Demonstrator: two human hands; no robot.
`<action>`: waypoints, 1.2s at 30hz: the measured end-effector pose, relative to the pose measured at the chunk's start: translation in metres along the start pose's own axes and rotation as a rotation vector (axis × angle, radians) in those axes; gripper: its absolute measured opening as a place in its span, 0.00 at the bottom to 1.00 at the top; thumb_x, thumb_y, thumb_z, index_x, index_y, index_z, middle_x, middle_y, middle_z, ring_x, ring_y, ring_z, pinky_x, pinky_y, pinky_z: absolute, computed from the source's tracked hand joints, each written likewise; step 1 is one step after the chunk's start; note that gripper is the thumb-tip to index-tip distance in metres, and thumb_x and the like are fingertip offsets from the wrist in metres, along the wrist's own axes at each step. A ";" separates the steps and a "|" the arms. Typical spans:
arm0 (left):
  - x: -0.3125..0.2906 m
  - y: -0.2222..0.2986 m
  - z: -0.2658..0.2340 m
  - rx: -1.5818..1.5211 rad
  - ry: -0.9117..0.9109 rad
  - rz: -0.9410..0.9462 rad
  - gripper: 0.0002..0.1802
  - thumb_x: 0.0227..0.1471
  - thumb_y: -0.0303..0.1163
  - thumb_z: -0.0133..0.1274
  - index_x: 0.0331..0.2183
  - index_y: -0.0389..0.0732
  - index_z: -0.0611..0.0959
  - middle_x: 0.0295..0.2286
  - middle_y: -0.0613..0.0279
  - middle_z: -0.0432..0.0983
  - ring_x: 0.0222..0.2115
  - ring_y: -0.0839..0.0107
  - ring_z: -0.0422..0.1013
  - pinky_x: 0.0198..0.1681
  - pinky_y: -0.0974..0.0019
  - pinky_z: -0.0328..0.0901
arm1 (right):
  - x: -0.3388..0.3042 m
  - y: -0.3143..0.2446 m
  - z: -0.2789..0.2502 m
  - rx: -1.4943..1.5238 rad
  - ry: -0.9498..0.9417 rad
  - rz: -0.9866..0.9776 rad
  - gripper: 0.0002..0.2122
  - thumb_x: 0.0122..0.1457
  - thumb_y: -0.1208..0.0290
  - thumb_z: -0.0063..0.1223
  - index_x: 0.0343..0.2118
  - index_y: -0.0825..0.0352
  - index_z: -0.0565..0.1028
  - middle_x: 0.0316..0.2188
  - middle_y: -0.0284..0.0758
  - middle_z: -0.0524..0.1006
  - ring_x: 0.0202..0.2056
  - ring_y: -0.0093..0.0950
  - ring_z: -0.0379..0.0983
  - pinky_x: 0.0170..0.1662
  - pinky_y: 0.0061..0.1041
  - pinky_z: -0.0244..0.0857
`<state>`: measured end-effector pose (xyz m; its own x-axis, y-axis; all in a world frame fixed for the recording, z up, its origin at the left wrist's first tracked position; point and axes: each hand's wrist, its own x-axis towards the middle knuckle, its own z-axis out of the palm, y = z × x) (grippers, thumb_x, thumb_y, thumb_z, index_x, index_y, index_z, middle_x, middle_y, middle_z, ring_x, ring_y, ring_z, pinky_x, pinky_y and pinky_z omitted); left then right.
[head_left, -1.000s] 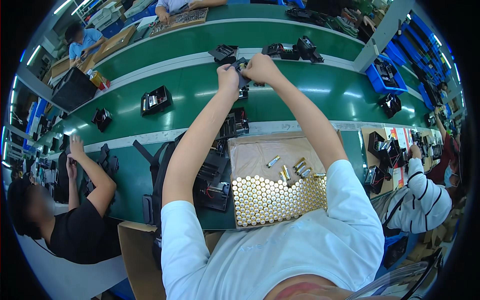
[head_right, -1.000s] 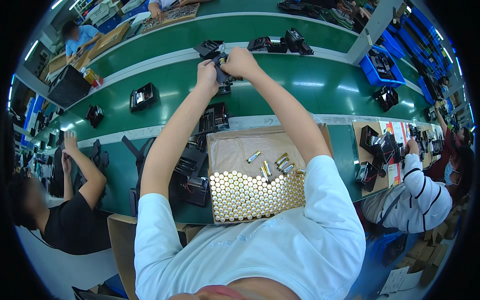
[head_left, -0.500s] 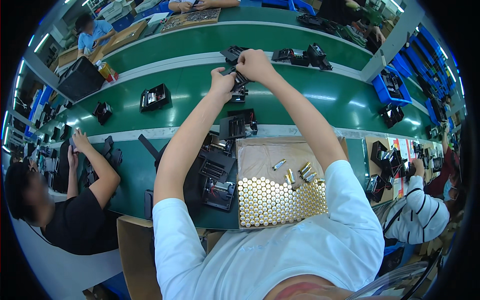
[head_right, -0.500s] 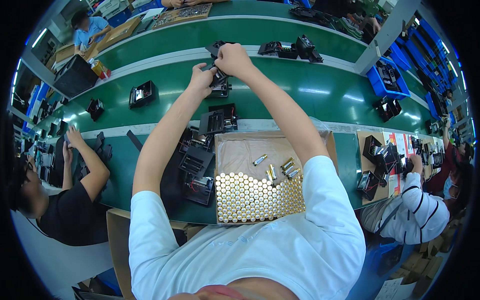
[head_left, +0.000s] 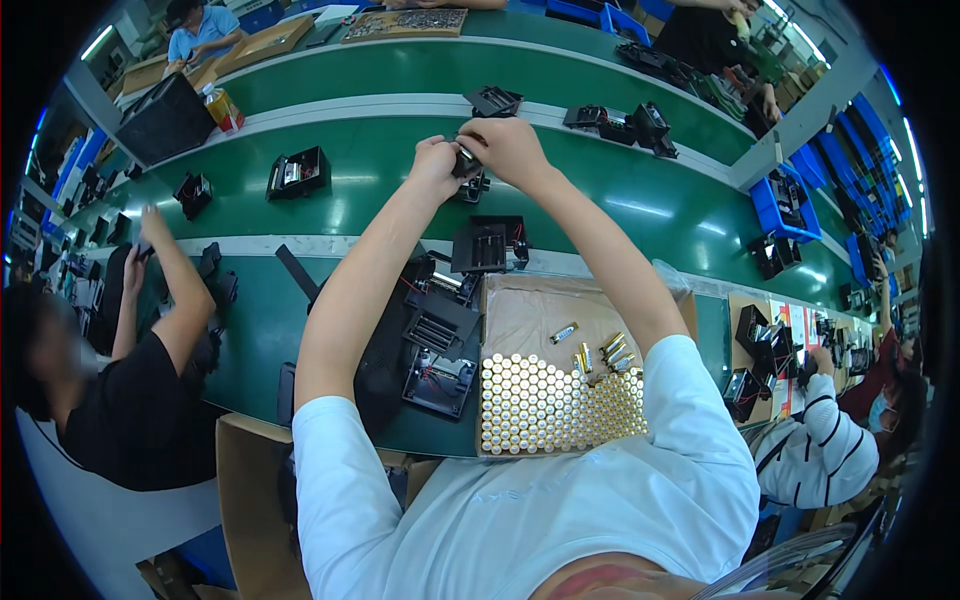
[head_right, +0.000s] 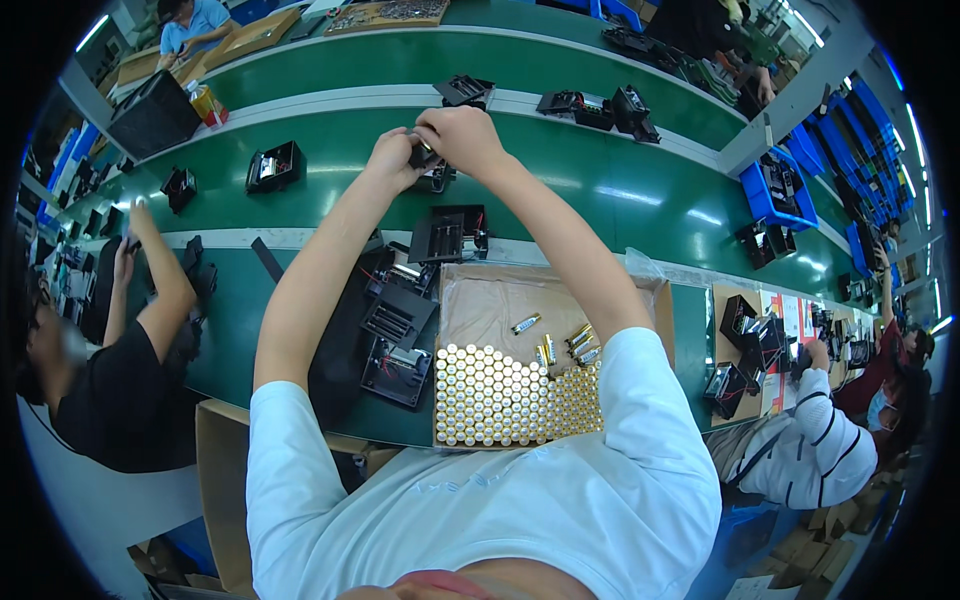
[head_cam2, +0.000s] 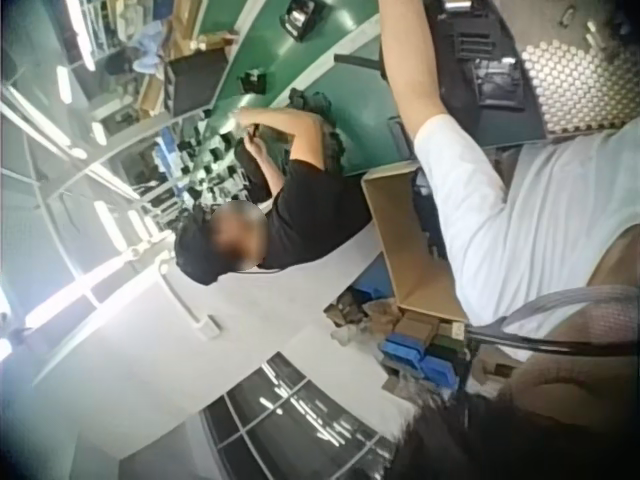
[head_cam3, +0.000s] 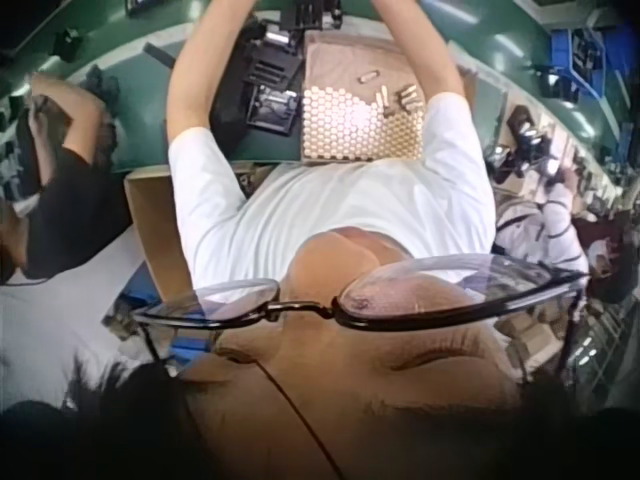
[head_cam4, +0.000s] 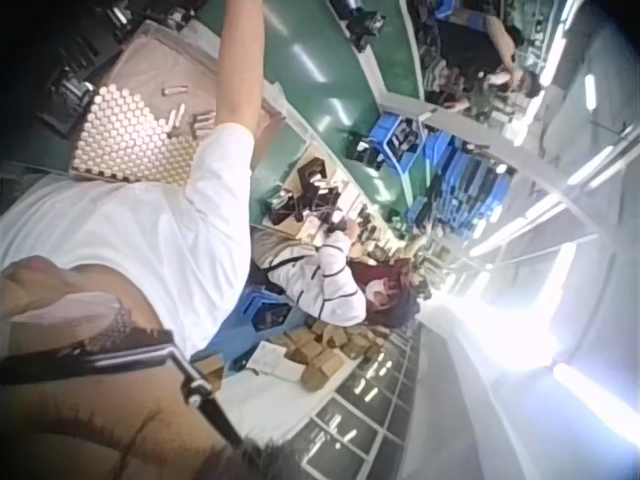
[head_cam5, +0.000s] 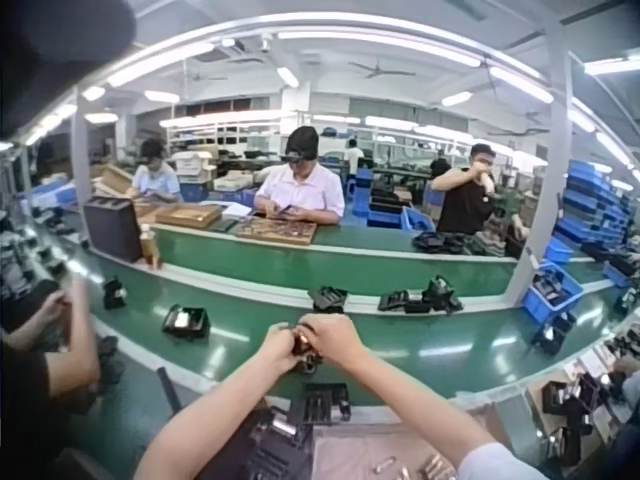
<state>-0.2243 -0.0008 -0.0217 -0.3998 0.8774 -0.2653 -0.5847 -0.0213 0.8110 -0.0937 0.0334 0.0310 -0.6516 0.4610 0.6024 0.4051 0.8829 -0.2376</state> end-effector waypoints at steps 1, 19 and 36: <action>-0.005 0.003 0.004 -0.011 0.040 0.009 0.13 0.56 0.18 0.41 0.44 0.28 0.66 0.37 0.42 0.70 0.34 0.54 0.73 0.36 0.50 0.75 | -0.005 0.002 -0.001 0.020 0.015 -0.009 0.07 0.52 0.69 0.54 0.29 0.66 0.80 0.23 0.35 0.80 0.21 0.35 0.74 0.29 0.29 0.67; -0.003 0.028 -0.008 0.118 -0.076 0.056 0.34 0.47 0.19 0.52 0.54 0.35 0.56 0.43 0.40 0.64 0.38 0.55 0.71 0.35 0.56 0.73 | 0.055 0.026 0.025 0.054 -0.033 -0.155 0.13 0.60 0.62 0.46 0.31 0.65 0.80 0.28 0.37 0.81 0.27 0.40 0.75 0.34 0.35 0.68; -0.014 0.027 -0.009 0.475 -0.014 0.208 0.39 0.39 0.16 0.59 0.53 0.41 0.61 0.39 0.44 0.69 0.32 0.61 0.74 0.31 0.64 0.71 | 0.020 0.038 0.042 0.944 -0.269 0.708 0.15 0.54 0.66 0.58 0.25 0.79 0.79 0.21 0.38 0.75 0.19 0.26 0.69 0.26 0.26 0.73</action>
<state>-0.2408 -0.0184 -0.0013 -0.4622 0.8841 -0.0690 -0.1080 0.0211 0.9939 -0.1184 0.0798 0.0027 -0.6331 0.7732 -0.0377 0.1717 0.0927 -0.9808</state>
